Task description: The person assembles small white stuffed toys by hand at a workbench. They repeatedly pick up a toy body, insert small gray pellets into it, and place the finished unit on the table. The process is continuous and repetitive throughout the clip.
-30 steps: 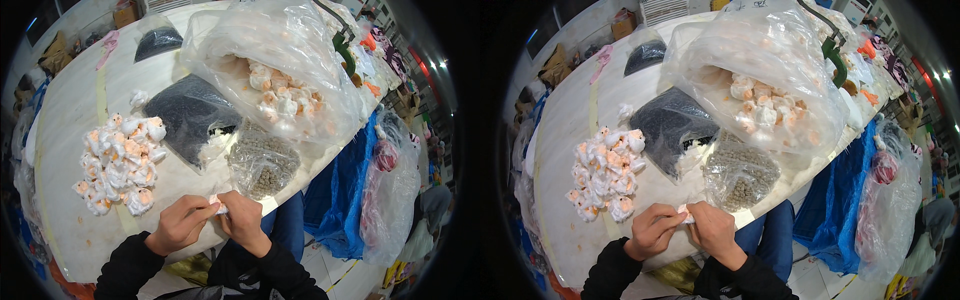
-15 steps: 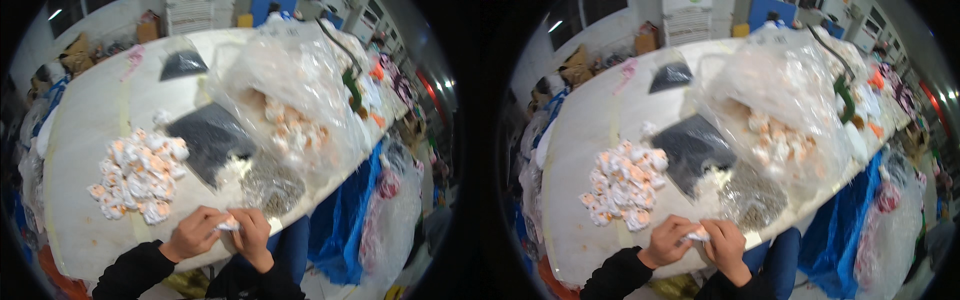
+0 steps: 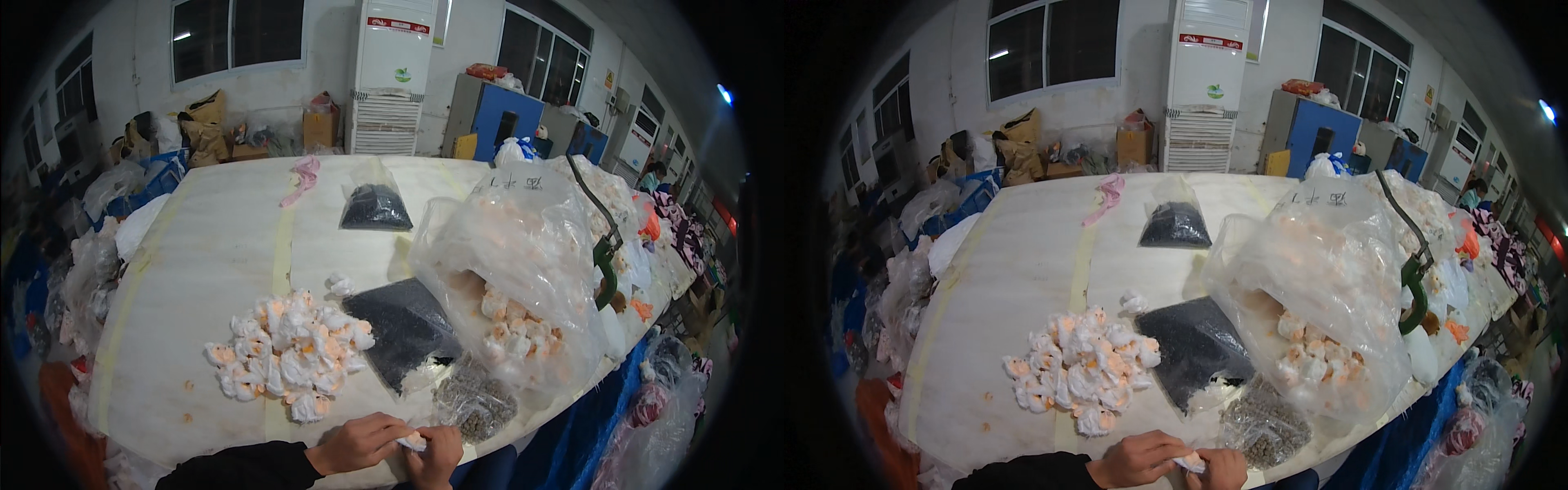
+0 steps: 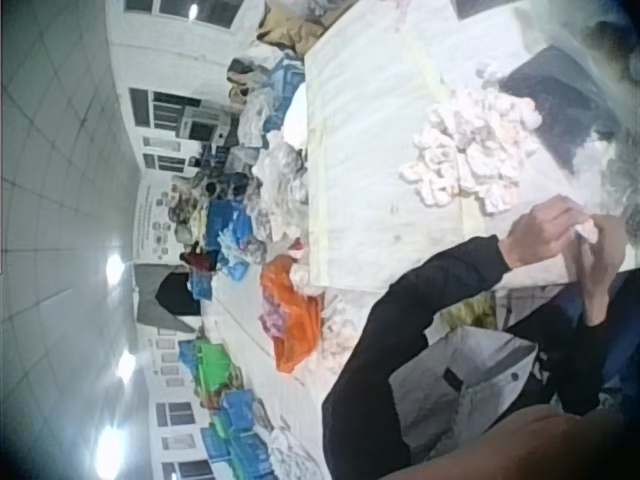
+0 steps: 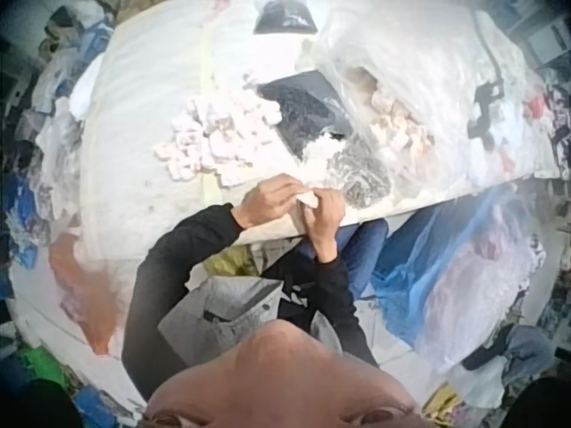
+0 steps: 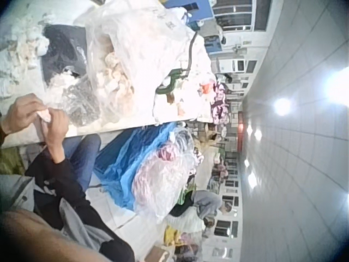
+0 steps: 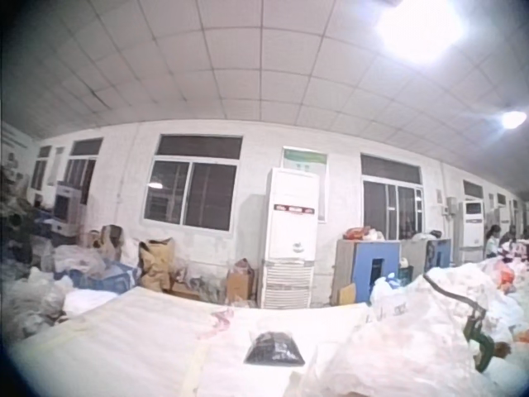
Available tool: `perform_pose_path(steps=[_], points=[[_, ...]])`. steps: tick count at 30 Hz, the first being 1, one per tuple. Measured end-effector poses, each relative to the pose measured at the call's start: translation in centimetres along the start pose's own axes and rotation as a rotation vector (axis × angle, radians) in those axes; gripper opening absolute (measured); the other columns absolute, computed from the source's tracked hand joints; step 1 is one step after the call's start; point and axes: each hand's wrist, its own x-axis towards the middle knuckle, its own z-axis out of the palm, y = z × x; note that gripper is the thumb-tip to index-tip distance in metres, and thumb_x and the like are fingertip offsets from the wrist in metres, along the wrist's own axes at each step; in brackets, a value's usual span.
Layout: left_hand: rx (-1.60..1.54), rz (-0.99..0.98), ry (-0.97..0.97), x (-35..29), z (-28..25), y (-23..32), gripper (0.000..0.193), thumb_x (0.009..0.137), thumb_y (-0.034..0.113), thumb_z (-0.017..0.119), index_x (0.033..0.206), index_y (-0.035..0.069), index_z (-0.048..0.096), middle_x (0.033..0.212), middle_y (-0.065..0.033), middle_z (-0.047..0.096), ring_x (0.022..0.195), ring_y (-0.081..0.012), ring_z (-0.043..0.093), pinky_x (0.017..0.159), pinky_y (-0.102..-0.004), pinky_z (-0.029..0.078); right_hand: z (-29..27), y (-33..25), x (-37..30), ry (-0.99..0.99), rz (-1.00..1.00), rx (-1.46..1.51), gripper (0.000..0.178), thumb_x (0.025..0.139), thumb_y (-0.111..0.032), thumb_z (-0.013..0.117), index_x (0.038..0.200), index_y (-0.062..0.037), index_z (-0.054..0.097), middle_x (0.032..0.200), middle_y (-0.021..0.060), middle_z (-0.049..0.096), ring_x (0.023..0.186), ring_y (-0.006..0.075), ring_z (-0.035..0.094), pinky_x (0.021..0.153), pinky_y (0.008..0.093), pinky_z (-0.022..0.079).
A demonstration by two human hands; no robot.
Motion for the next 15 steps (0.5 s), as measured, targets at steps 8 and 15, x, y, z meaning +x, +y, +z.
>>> perform_pose_path(steps=[8, 15], points=[[0.079, 0.13, 0.026, 1.5, -1.4, 0.1, 0.043, 0.073, -0.006, 0.077, 0.113, 0.01, 0.079, 0.104, -0.0068, 0.072, 0.087, -0.0297, 0.071, 0.073, -0.0391, 0.059, -0.2, 0.1, 0.5, 0.065, -0.031, -0.004, 0.041, 0.064, -0.015, 0.075, 0.104, -0.0074, 0.073, 0.092, 0.0095, 0.068, 0.083, 0.0341, 0.062, 0.075, 0.0446, 0.049], [0.139, 0.203, -0.018, 1.9, -1.3, 0.3, 0.045, 0.071, 0.002, 0.082, 0.115, 0.014, 0.081, 0.106, -0.0018, 0.074, 0.09, -0.0226, 0.071, 0.072, -0.0342, 0.056, -0.2, 0.4, 0.2, 0.168, -0.059, -0.008, 0.044, 0.062, -0.011, 0.07, 0.105, -0.0038, 0.074, 0.091, 0.0102, 0.068, 0.082, 0.0317, 0.063, 0.074, 0.0427, 0.049]])
